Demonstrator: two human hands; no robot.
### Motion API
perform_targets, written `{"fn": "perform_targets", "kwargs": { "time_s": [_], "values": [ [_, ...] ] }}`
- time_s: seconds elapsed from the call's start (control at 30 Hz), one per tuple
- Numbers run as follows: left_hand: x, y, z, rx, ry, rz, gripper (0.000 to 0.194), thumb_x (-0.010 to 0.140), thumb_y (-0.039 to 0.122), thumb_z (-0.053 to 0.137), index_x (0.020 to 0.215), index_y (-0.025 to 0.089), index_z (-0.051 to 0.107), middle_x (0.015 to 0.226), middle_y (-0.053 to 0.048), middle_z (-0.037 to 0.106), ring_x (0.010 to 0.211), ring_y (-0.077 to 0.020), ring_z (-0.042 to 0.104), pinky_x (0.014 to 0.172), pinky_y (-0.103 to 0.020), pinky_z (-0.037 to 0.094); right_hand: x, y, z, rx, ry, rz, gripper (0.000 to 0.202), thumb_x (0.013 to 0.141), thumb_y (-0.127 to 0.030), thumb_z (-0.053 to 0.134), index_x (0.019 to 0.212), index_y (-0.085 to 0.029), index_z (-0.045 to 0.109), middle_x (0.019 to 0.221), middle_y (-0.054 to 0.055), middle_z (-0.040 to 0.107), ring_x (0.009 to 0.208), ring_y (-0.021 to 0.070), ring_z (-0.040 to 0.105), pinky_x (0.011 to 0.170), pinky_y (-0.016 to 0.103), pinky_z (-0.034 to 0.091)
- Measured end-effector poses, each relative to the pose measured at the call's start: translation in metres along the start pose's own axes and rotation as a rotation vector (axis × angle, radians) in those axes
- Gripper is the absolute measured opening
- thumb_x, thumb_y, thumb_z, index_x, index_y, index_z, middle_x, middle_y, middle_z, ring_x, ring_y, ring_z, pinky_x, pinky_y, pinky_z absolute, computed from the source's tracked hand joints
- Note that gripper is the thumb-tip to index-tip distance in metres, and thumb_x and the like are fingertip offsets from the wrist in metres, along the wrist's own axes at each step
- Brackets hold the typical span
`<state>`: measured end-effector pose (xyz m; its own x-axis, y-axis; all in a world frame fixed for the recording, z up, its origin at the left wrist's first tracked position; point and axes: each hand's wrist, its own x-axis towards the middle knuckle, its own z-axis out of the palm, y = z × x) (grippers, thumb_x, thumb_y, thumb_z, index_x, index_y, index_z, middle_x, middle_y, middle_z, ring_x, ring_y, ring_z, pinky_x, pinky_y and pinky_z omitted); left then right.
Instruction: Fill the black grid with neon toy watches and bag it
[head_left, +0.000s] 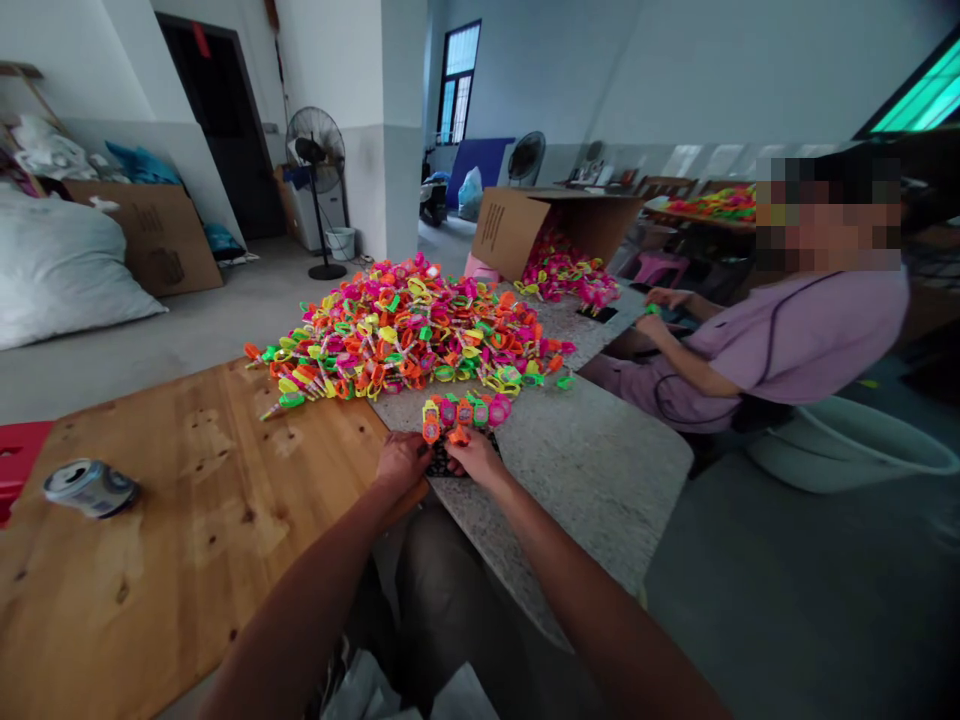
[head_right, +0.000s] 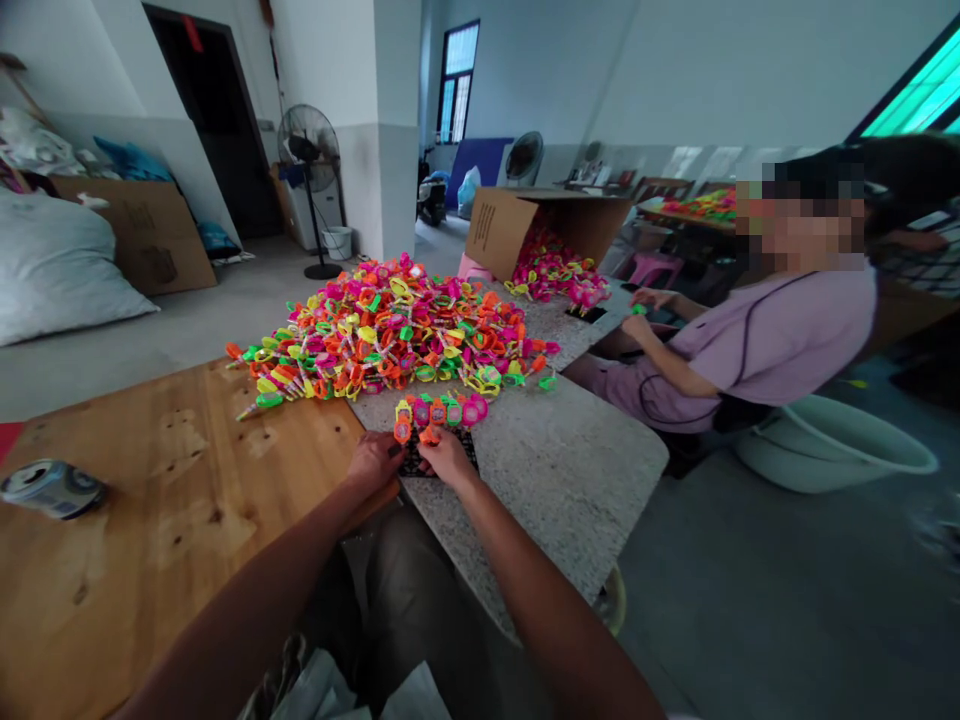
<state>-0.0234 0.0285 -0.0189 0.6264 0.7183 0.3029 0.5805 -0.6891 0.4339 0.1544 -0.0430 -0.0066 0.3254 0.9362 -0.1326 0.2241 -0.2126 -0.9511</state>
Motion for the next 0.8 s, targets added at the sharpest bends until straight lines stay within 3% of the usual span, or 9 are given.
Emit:
{"fn": "perform_targets", "kwargs": {
  "time_s": [0.13, 0.3, 0.63, 0.8],
  "values": [
    [0.0, 0.0, -0.001, -0.015, 0.001, 0.003, 0.014, 0.095, 0.032, 0.067, 0.096, 0.023, 0.078, 0.096, -0.007, 0.077, 0.096, -0.0231, 0.068, 0.096, -0.036, 0.045, -0.003, 0.003, -0.006, -0.032, -0.009, -0.011, 0.015, 0.092, -0.026, 0.058, 0.105, -0.02, 0.063, 0.078, -0.002, 0.073, 0.047, 0.0127, 0.062, 0.041, 0.02, 0.046],
    [0.001, -0.001, 0.0, -0.028, 0.001, 0.003, 0.013, 0.093, 0.03, 0.069, 0.096, 0.023, 0.078, 0.095, -0.007, 0.078, 0.096, -0.0243, 0.069, 0.096, -0.037, 0.045, -0.001, 0.005, 0.0, -0.166, 0.138, -0.102, 0.021, 0.093, -0.038, 0.063, 0.098, -0.019, 0.069, 0.075, 0.002, 0.074, 0.053, 0.0149, 0.065, 0.049, 0.022, 0.048],
    [0.001, 0.0, 0.0, -0.058, 0.013, -0.004, 0.015, 0.094, 0.032, 0.065, 0.092, 0.025, 0.079, 0.09, -0.005, 0.079, 0.087, -0.0225, 0.071, 0.095, -0.037, 0.048, 0.005, 0.015, 0.016, -0.359, 0.18, -0.214, 0.022, 0.095, -0.037, 0.065, 0.085, -0.02, 0.074, 0.072, 0.005, 0.076, 0.067, 0.0196, 0.072, 0.064, 0.025, 0.048],
    [-0.001, -0.001, 0.008, -0.079, 0.065, -0.035, 0.016, 0.09, 0.029, 0.067, 0.103, 0.021, 0.072, 0.098, -0.009, 0.076, 0.099, -0.0266, 0.07, 0.099, -0.042, 0.051, 0.005, 0.02, 0.017, -0.517, 0.251, -0.305, 0.02, 0.096, -0.036, 0.065, 0.095, -0.02, 0.077, 0.089, 0.009, 0.08, 0.082, 0.0233, 0.074, 0.072, 0.027, 0.048]
  ]
}}
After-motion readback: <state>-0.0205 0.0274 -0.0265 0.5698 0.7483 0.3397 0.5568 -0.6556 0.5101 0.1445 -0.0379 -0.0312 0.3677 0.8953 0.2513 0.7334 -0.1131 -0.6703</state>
